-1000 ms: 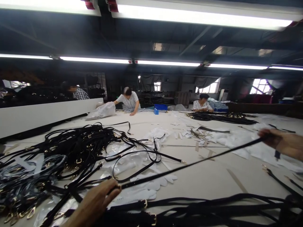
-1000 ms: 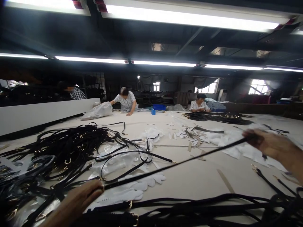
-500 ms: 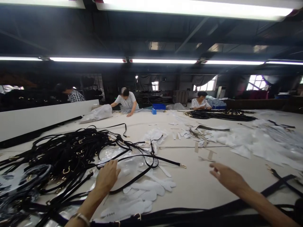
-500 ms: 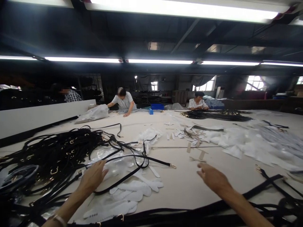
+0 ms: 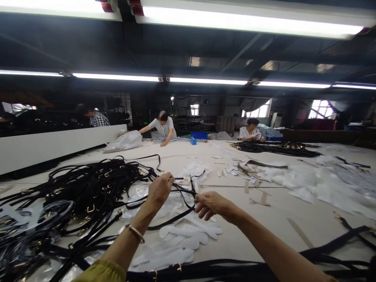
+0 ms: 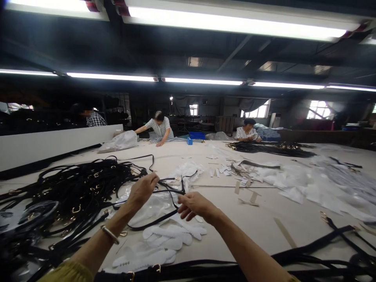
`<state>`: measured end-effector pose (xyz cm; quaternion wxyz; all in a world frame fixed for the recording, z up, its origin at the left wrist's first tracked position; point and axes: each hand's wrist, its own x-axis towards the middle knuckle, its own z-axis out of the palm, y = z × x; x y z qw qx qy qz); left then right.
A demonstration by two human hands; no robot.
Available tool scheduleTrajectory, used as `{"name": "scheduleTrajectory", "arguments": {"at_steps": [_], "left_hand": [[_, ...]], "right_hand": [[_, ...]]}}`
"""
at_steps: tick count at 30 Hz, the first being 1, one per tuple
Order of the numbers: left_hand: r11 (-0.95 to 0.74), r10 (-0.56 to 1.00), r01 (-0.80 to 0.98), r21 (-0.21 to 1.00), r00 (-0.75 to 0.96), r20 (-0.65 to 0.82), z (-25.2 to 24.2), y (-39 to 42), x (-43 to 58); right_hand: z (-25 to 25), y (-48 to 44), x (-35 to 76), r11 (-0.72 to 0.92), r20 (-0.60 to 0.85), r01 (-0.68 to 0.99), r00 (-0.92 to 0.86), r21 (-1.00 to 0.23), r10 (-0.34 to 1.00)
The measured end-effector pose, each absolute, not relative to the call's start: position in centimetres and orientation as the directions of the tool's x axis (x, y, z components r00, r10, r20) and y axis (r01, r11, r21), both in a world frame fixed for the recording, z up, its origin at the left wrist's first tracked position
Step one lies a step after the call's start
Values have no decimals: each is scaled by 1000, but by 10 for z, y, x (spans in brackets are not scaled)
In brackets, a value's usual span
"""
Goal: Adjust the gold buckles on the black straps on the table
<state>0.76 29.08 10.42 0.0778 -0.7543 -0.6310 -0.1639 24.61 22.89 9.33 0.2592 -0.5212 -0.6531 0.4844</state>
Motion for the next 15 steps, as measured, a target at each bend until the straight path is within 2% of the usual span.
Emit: {"name": "scheduleTrajectory", "arguments": {"at_steps": [4,9,12,15], "left_hand": [[-86,960,994,74,62,272,77,290,-6],[88,990,993,74,-96,108,25,280,-50],[125,986,985,119,-136,92,19,278,-64],[134,982,969,208,-159,106,34,280,-63]], "right_hand": [[85,227,219,-17,-162,415,-317,-910,935],[59,199,231,-68,-281,499,-364,-864,888],[56,191,242,-91,-305,518,-344,-850,888],[62,194,243,-113,-291,480,-316,-870,903]]}}
